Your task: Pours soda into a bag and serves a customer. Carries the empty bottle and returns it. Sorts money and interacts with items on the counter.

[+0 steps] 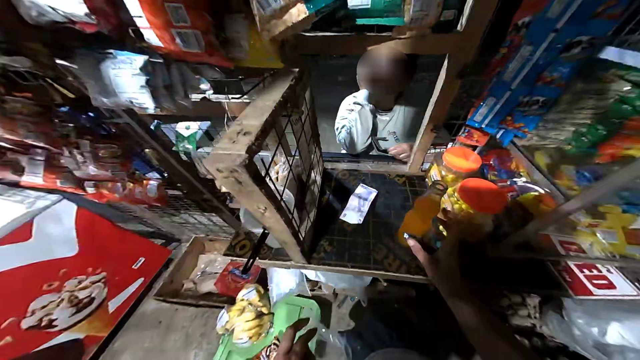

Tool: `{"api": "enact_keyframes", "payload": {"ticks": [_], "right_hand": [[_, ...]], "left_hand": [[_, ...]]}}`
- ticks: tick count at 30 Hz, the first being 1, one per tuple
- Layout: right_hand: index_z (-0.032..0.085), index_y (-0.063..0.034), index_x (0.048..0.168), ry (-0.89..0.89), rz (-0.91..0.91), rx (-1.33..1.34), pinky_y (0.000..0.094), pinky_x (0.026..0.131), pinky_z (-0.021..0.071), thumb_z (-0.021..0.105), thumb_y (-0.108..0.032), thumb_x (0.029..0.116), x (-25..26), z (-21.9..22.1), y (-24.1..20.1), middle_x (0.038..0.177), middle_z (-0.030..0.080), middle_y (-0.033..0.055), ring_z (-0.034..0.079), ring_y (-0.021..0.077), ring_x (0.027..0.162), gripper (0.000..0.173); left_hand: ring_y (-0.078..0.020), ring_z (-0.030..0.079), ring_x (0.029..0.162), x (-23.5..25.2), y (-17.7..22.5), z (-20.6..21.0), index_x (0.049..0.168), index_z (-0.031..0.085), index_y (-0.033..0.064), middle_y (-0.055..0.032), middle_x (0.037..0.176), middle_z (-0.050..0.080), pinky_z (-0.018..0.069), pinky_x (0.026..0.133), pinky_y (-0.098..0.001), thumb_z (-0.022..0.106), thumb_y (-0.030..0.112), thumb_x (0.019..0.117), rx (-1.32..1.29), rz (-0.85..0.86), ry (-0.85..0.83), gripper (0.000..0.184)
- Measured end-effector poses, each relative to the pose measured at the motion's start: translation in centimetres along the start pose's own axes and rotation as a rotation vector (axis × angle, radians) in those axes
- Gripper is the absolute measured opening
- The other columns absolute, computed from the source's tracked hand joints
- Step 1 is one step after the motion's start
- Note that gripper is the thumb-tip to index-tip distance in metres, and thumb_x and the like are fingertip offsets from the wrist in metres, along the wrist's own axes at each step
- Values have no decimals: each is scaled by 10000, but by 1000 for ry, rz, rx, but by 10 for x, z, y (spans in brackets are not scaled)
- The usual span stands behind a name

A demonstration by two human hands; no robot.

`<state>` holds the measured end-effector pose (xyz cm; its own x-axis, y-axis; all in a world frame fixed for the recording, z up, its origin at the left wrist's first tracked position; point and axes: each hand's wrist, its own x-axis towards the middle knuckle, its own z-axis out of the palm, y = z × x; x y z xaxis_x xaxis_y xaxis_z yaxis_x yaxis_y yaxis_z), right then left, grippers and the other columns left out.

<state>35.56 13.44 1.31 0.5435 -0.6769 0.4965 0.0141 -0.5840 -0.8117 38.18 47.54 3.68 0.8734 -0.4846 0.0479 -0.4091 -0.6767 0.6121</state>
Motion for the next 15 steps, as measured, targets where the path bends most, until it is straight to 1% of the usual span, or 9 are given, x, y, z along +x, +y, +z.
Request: {"api": "enact_keyframes", "payload": {"ticks": [2, 3, 5, 6, 7, 9, 12, 13, 15], "right_hand": [[303, 88, 1523, -85, 112, -76, 380, 1015, 514, 828, -317, 776, 1, 7, 5, 1459, 475, 306, 568, 289, 1267, 999], [338, 94, 1508, -104, 129, -123, 416, 1011, 518, 829, -318, 779, 2, 10, 7, 1404, 530, 303, 593, 317, 1229, 970], [395, 109, 1467, -117, 127, -196, 442, 1001, 526, 823, -305, 804, 7, 10, 6, 1315, 598, 296, 629, 335, 1177, 892], [429, 109, 1445, -125, 125, -219, 453, 990, 536, 823, -296, 812, 10, 9, 5, 1274, 628, 287, 651, 334, 1148, 850], [455, 108, 1427, -139, 129, -237, 465, 971, 544, 820, -295, 819, 14, 7, 4, 1234, 652, 277, 669, 330, 1111, 815], [508, 109, 1377, -168, 135, -258, 498, 913, 558, 819, -294, 828, 18, 2, 2, 1149, 682, 269, 691, 336, 1025, 750], [573, 93, 1324, -228, 82, -283, 523, 902, 562, 805, -374, 795, 12, -11, -4, 1125, 699, 262, 702, 338, 1020, 743], [601, 88, 1296, -257, 34, -280, 512, 880, 569, 795, -406, 778, 7, -17, -10, 1099, 710, 251, 710, 323, 998, 742], [651, 75, 1242, -331, -122, -228, 399, 822, 594, 775, -460, 768, -3, -29, -21, 1036, 735, 193, 720, 219, 928, 725]], "left_hand": [[-311, 734, 827, 10, -2, -3, 1098, 767, -8, -204, 1257, 686, 607, 744, -475, 597, -67, 894, 26, 32, -25, 272], [-318, 737, 817, 15, -3, -3, 1089, 770, -6, -197, 1233, 697, 610, 730, -487, 597, -76, 884, 42, 47, -19, 278], [-316, 744, 798, 22, -3, -3, 1078, 776, 6, -172, 1192, 718, 616, 703, -498, 609, -83, 864, 76, 66, 8, 286], [-299, 739, 765, 25, -3, -2, 1074, 780, 18, -156, 1175, 725, 614, 678, -487, 616, -81, 855, 91, 70, 27, 292], [-290, 737, 762, 28, -2, -1, 1076, 782, 30, -143, 1169, 728, 613, 674, -483, 621, -80, 852, 98, 64, 41, 297], [-301, 745, 820, 33, 3, -1, 1087, 781, 42, -136, 1174, 729, 615, 715, -497, 624, -82, 854, 94, 40, 49, 307], [-300, 749, 861, 40, 5, -1, 1079, 778, 34, -135, 1171, 729, 619, 750, -488, 626, -80, 857, 109, 35, 55, 292], [-299, 749, 858, 42, 5, -2, 1076, 778, 29, -139, 1167, 729, 619, 747, -484, 629, -79, 857, 110, 35, 59, 286], [-299, 749, 884, 45, 9, -4, 1074, 775, 22, -141, 1170, 729, 618, 769, -480, 626, -83, 860, 102, 23, 58, 281]]}}
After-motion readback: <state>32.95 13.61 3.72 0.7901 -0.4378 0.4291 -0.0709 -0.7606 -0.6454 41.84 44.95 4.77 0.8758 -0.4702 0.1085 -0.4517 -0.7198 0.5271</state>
